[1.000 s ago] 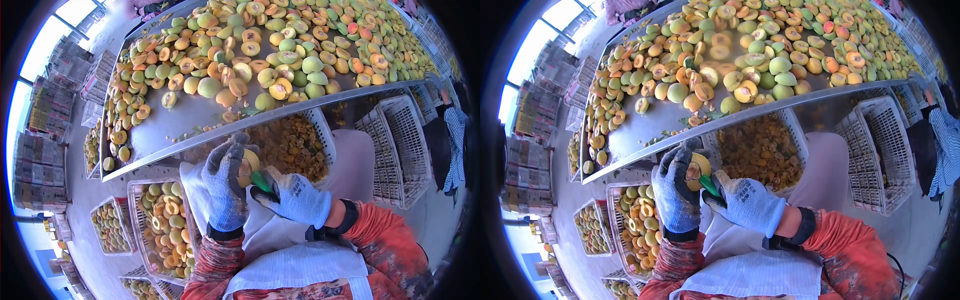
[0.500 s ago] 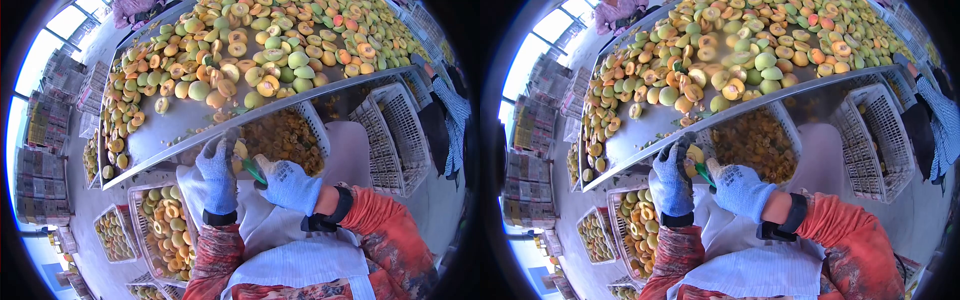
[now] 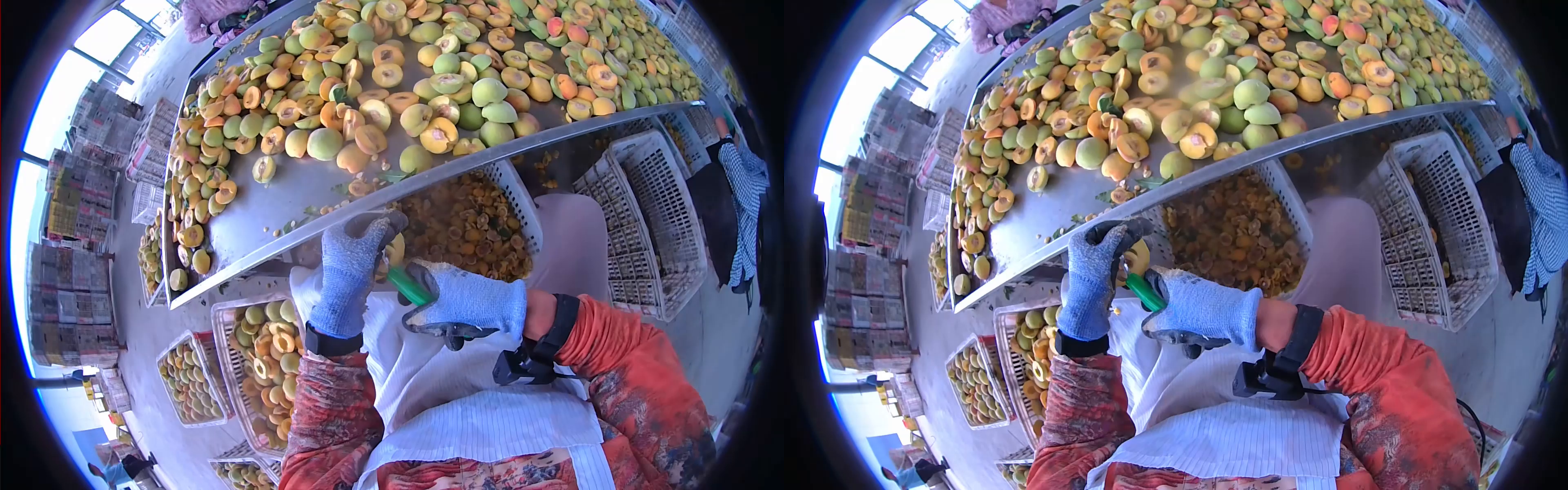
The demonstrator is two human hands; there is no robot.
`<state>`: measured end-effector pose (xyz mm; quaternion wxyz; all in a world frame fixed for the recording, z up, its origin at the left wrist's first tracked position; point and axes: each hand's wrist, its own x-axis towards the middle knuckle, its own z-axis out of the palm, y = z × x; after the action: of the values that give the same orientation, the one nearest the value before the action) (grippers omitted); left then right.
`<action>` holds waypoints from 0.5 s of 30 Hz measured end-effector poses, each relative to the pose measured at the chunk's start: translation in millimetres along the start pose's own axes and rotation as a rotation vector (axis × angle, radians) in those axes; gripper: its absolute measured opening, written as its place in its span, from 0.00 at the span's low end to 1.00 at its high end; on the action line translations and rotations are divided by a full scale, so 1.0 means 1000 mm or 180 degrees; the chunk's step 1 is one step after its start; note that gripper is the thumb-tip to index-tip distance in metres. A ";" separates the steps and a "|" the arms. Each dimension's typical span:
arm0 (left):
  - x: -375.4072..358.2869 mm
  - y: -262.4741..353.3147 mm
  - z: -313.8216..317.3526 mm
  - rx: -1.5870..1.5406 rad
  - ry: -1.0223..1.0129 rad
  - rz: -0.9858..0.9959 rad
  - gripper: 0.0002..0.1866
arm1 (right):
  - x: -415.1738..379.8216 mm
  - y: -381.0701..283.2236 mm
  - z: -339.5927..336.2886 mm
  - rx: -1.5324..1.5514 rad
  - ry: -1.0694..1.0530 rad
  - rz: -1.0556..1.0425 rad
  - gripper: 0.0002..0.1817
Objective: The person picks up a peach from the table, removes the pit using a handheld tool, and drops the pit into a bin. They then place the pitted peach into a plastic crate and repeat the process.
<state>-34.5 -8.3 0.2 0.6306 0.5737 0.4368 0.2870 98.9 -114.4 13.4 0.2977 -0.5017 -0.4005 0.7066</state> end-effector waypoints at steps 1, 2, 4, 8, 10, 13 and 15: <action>0.003 0.001 0.000 0.0166 -0.0095 -0.0069 0.11 | 0.000 0.001 -0.003 0.0357 -0.0240 0.0025 0.23; 0.009 0.005 0.002 -0.0351 -0.0250 0.0197 0.11 | -0.001 0.002 -0.006 0.0707 -0.0482 0.0041 0.23; 0.016 -0.003 -0.004 -0.0083 -0.0301 0.0740 0.17 | -0.007 0.002 -0.014 0.1037 -0.0630 -0.0215 0.22; 0.041 -0.028 -0.011 -0.2950 -0.0397 -0.0611 0.25 | -0.017 0.019 -0.040 0.1840 -0.0244 -0.0629 0.17; 0.036 -0.031 0.002 -0.2917 -0.0202 -0.0542 0.24 | -0.012 0.034 -0.051 0.2031 0.0924 -0.0359 0.15; 0.029 -0.031 0.021 -0.2919 0.0117 -0.0443 0.24 | -0.010 0.037 -0.047 0.1927 0.1281 -0.0377 0.16; 0.024 -0.030 0.027 -0.2998 -0.0042 -0.0289 0.24 | -0.008 0.037 -0.042 0.2021 0.1146 -0.0534 0.20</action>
<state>-3.8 -5.9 -35.7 0.8369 0.2073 0.2797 0.4224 140.2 -128.1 -22.4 0.5610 -0.4660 -0.1424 0.6692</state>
